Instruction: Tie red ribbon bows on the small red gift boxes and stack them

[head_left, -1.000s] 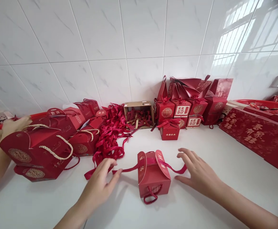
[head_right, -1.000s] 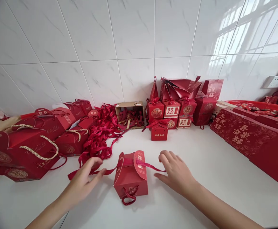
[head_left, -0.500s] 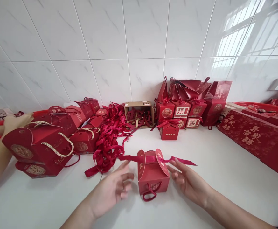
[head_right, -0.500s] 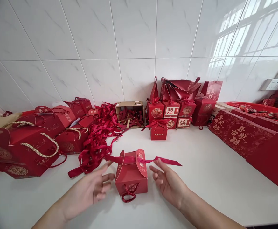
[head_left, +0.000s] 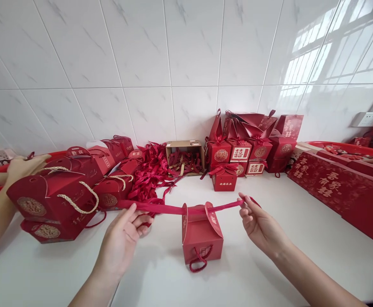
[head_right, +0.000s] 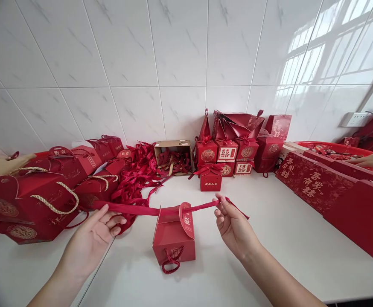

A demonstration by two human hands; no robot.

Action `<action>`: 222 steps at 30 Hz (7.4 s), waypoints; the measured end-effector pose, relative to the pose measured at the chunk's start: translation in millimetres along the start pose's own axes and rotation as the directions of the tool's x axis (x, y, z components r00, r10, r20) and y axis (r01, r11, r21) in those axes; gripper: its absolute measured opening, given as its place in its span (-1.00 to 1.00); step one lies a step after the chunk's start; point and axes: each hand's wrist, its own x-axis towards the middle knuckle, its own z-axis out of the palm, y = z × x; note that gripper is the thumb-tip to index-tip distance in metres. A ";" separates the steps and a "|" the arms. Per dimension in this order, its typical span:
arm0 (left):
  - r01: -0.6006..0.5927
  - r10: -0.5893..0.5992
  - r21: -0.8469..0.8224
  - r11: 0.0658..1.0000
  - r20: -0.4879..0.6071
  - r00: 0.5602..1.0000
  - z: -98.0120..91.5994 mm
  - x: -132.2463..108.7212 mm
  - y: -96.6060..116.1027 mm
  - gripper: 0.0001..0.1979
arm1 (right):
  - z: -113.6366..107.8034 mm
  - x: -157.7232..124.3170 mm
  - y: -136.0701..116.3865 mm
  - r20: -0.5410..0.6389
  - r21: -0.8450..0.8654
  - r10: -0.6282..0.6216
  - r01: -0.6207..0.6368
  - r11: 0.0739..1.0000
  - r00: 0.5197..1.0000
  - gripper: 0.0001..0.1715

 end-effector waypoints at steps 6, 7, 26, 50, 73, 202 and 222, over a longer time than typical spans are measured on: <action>-0.067 0.068 0.056 0.996 -0.029 0.997 -5.0 -2.1 5.7 -0.85 | -9.6 5.5 0.5 0.005 -0.073 -0.063 0.063 0.995 0.998 -0.80; -0.048 0.050 0.049 0.998 -0.046 0.998 -5.9 -2.5 4.7 -0.87 | -11.3 6.5 1.3 -0.022 -0.059 -0.045 0.044 0.997 0.999 -0.82; -0.074 0.082 0.077 0.994 -0.110 0.990 -34.3 -1.4 1.0 -0.91 | -16.1 2.1 -14.5 0.057 -0.315 -0.176 0.185 0.931 0.983 -0.75; -0.524 0.459 0.033 0.851 0.438 0.773 118.6 -1.6 70.5 -0.82 | 118.0 -9.2 -60.9 0.678 -0.459 -0.477 0.829 0.319 0.559 -0.56; -0.509 0.410 0.080 0.857 0.492 0.768 127.6 -10.7 58.1 -0.81 | 134.9 -13.5 -58.2 0.729 -0.383 -0.354 0.778 0.499 0.586 -0.67; -0.204 -0.358 0.855 0.476 0.401 0.843 43.4 18.7 -23.1 -0.76 | -19.5 -3.8 -21.4 0.595 -0.788 -0.048 0.594 0.163 0.802 -0.58; -0.112 -0.297 0.497 0.860 0.667 0.683 60.8 7.9 -20.1 -0.70 | 18.2 -7.6 2.0 0.843 -0.407 -0.525 0.776 -0.482 0.115 -0.88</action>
